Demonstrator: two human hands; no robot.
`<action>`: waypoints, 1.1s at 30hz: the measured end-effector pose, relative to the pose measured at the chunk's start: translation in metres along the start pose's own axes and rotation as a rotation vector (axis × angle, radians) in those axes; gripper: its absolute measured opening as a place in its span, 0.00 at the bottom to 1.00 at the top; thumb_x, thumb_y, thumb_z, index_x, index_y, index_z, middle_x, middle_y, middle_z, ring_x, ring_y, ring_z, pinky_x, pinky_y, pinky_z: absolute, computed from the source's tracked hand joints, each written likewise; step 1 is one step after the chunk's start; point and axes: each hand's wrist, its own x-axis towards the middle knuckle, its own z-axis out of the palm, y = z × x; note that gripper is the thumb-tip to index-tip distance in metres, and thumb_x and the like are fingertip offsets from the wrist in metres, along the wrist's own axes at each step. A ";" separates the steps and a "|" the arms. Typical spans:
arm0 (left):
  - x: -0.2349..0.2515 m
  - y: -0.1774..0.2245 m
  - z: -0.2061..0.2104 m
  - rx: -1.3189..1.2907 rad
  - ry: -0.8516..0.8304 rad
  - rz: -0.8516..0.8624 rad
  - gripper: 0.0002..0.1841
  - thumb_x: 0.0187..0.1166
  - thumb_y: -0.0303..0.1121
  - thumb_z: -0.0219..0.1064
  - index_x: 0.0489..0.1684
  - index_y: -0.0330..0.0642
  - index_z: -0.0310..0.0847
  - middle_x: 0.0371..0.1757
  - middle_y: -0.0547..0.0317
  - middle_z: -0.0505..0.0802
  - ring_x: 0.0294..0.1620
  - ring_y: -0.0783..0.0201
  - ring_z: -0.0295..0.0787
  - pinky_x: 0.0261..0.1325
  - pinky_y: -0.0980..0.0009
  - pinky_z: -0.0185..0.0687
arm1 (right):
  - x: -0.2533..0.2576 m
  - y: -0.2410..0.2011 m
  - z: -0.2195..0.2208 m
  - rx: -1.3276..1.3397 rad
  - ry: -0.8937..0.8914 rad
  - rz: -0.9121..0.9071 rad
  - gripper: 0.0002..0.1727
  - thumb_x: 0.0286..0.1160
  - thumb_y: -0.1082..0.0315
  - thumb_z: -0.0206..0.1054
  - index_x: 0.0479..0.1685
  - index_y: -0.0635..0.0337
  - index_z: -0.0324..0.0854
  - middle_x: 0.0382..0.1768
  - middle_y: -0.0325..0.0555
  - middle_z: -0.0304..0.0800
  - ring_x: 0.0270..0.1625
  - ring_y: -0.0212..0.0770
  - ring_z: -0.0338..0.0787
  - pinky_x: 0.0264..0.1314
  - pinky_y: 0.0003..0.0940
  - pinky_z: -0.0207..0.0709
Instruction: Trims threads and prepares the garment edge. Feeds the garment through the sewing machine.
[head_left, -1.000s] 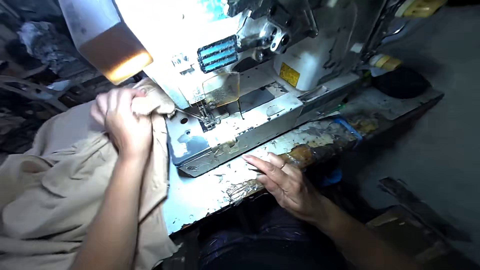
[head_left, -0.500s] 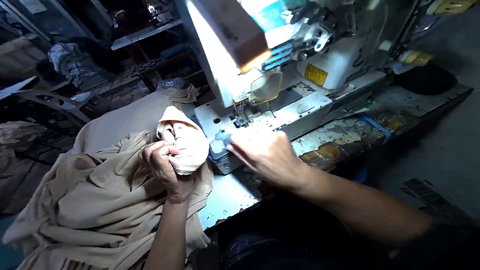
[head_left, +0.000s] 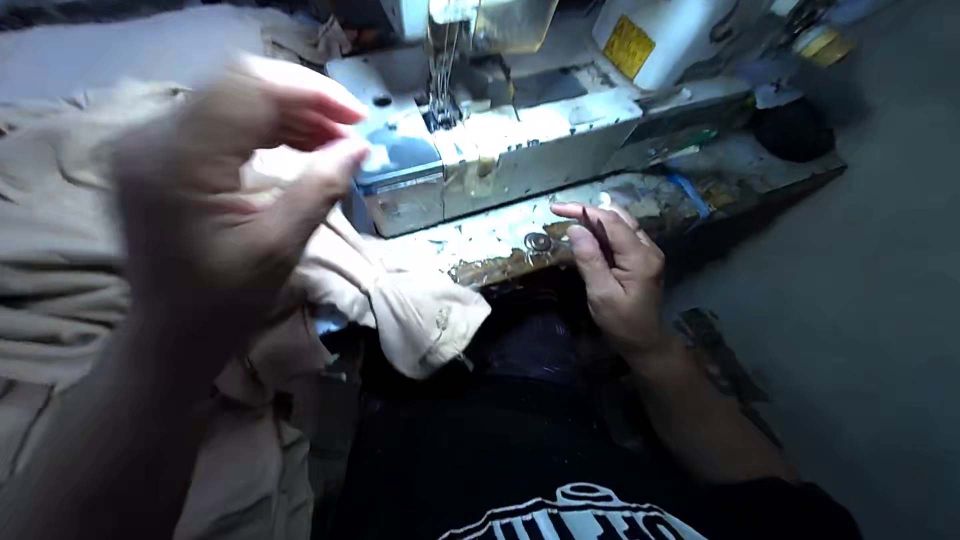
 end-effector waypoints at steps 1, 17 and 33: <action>-0.020 0.015 -0.007 -0.004 0.045 -0.059 0.12 0.85 0.39 0.65 0.55 0.41 0.82 0.50 0.66 0.91 0.53 0.76 0.86 0.61 0.72 0.82 | -0.016 -0.002 0.002 0.021 0.007 -0.050 0.14 0.87 0.67 0.62 0.62 0.62 0.87 0.49 0.48 0.86 0.42 0.27 0.83 0.47 0.19 0.79; -0.077 0.048 0.041 -0.478 -0.012 -0.798 0.17 0.74 0.22 0.51 0.43 0.47 0.88 0.31 0.73 0.93 0.29 0.82 0.86 0.34 0.83 0.82 | 0.017 -0.043 0.041 0.898 -0.345 0.419 0.08 0.81 0.72 0.66 0.33 0.60 0.86 0.19 0.33 0.81 0.17 0.20 0.70 0.20 0.16 0.64; -0.082 0.023 0.043 -0.617 -0.012 -0.654 0.07 0.78 0.37 0.69 0.36 0.48 0.92 0.33 0.73 0.92 0.35 0.81 0.88 0.42 0.84 0.84 | 0.029 -0.059 0.072 0.743 -0.246 0.394 0.03 0.78 0.70 0.70 0.39 0.58 0.88 0.26 0.30 0.85 0.24 0.18 0.76 0.28 0.13 0.71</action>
